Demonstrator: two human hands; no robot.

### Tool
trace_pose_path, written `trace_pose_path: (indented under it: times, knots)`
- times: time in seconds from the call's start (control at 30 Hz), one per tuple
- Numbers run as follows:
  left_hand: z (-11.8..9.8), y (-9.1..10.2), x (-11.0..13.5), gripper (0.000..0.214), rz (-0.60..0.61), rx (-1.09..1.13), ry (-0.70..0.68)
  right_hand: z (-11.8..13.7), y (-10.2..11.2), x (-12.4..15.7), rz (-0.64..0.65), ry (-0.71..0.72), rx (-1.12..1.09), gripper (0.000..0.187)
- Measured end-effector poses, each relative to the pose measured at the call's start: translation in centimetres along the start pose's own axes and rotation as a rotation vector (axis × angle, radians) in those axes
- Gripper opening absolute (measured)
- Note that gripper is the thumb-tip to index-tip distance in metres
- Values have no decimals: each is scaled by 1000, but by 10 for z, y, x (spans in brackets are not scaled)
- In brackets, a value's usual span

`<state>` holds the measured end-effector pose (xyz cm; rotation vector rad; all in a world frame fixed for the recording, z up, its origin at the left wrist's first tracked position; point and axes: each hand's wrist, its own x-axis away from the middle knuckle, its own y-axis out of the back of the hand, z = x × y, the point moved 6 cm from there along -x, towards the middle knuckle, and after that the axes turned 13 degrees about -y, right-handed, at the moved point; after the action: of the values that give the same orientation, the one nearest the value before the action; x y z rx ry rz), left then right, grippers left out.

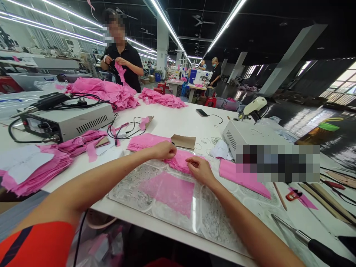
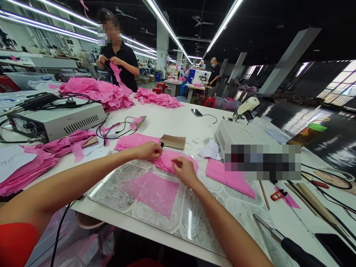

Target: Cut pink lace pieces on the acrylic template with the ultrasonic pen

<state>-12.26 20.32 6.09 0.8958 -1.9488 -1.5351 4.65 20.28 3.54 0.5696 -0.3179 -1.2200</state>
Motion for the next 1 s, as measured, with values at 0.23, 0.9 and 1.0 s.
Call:
trace_pose_path:
  times: [0.23,0.9,1.0]
  knots:
    - [-1,0,3,30,-61,89,4,30,-26,-12,-19,47,61,15]
    - [-11,-20,7,34,-116,299,328,14,-25,-19,192,-120,-298,27]
    - [-8,-20,8,34,-135,259,370,11,-17,-20,167,-154,-375,27]
